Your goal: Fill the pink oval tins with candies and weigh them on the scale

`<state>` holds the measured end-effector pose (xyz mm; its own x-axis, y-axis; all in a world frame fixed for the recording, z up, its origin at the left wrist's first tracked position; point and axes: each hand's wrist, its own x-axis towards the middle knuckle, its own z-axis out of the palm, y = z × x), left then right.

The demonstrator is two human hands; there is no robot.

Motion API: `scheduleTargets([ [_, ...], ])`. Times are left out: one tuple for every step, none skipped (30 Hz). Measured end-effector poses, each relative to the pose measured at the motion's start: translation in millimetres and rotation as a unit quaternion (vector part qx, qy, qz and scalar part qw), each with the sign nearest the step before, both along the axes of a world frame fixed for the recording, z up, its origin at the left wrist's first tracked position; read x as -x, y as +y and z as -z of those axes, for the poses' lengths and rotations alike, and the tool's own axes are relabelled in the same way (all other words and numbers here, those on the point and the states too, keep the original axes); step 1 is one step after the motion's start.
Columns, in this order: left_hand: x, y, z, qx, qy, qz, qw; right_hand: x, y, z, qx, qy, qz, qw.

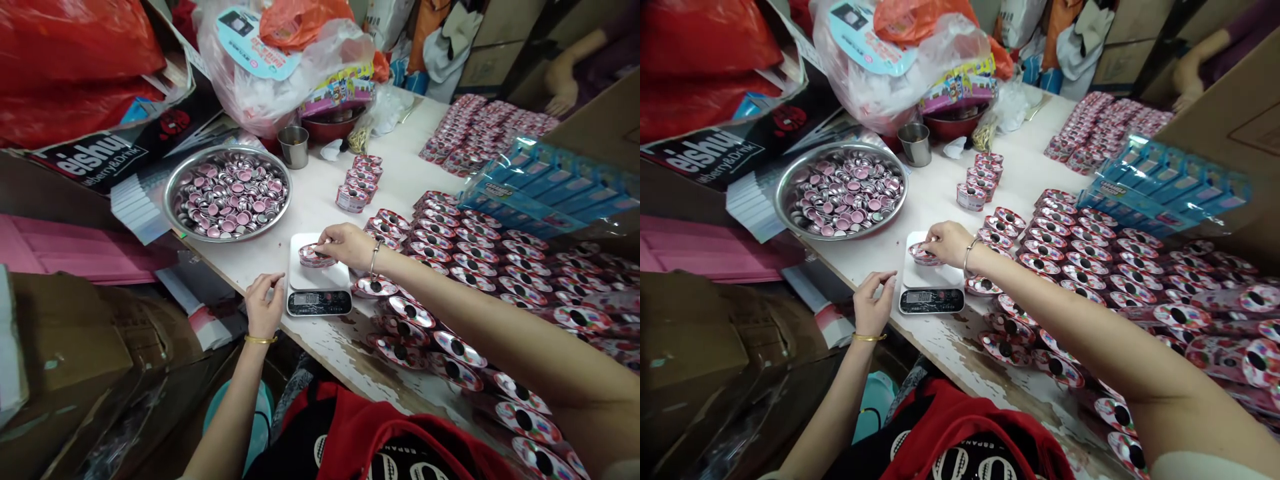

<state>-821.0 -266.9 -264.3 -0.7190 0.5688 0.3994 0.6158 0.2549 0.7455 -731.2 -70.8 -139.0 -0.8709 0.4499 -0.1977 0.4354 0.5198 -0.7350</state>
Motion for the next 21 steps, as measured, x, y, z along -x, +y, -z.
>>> scheduleTargets([
  [1, 0, 0.2, 0.001, -0.001, 0.000, 1.000, 1, 0, -1.3, -0.032, -0.007, -0.013, 0.999],
  [1, 1, 0.4, 0.002, -0.001, 0.001, 1.000, 2, 0, -2.7, -0.059, -0.015, -0.023, 0.998],
  [2, 1, 0.5, 0.003, -0.002, 0.002, 1.000, 2, 0, -4.2, -0.080, -0.025, -0.032, 0.996],
  [3, 1, 0.7, 0.002, -0.002, 0.003, 1.000, 3, 0, -5.5, -0.095, -0.036, -0.039, 0.994],
  [3, 1, 0.8, 0.001, -0.003, 0.004, 1.000, 3, 1, -6.6, -0.107, -0.046, -0.046, 0.992],
  [3, 2, 0.9, -0.001, -0.003, 0.004, 1.000, 4, 1, -7.4, -0.117, -0.054, -0.052, 0.990],
  [4, 2, 1.0, -0.004, -0.004, 0.005, 1.000, 5, 2, -8.0, -0.127, -0.061, -0.056, 0.988],
  [4, 2, 1.0, -0.005, -0.005, 0.005, 1.000, 7, 2, -8.3, -0.138, -0.066, -0.060, 0.986],
  [4, 2, 1.0, -0.006, -0.006, 0.004, 1.000, 8, 3, -8.6, -0.150, -0.070, -0.064, 0.984],
  [4, 2, 0.9, -0.005, -0.005, 0.004, 1.000, 10, 4, -8.9, -0.161, -0.075, -0.069, 0.982],
  [5, 2, 0.9, -0.003, -0.005, 0.003, 1.000, 12, 4, -9.4, -0.172, -0.081, -0.077, 0.979],
  [5, 2, 0.8, 0.000, -0.004, 0.003, 1.000, 14, 4, -10.1, -0.181, -0.088, -0.088, 0.976],
  [5, 1, 0.7, 0.002, -0.003, 0.003, 1.000, 16, 4, -11.0, -0.190, -0.097, -0.099, 0.972],
  [5, 1, 0.7, 0.003, -0.003, 0.004, 1.000, 18, 4, -12.1, -0.199, -0.107, -0.110, 0.968],
  [6, 1, 0.8, 0.003, -0.003, 0.005, 1.000, 19, 3, -13.2, -0.207, -0.117, -0.120, 0.964],
  [6, 1, 0.8, 0.003, -0.003, 0.005, 1.000, 21, 3, -14.3, -0.215, -0.127, -0.128, 0.960],
  [6, 1, 0.7, 0.003, -0.003, 0.006, 1.000, 21, 2, -15.1, -0.223, -0.134, -0.132, 0.957],
  [5, 1, 0.6, 0.002, -0.004, 0.006, 1.000, 22, 2, -15.7, -0.230, -0.139, -0.133, 0.954],
  [5, 2, 0.2, 0.001, -0.004, 0.004, 1.000, 22, 1, -15.9, -0.235, -0.141, -0.133, 0.953],
  [4, 3, -0.5, -0.002, -0.005, 0.002, 1.000, 21, 1, -15.9, -0.239, -0.139, -0.131, 0.952],
  [2, 4, -1.4, -0.006, -0.004, 0.000, 1.000, 21, 1, -15.7, -0.242, -0.135, -0.129, 0.952],
])
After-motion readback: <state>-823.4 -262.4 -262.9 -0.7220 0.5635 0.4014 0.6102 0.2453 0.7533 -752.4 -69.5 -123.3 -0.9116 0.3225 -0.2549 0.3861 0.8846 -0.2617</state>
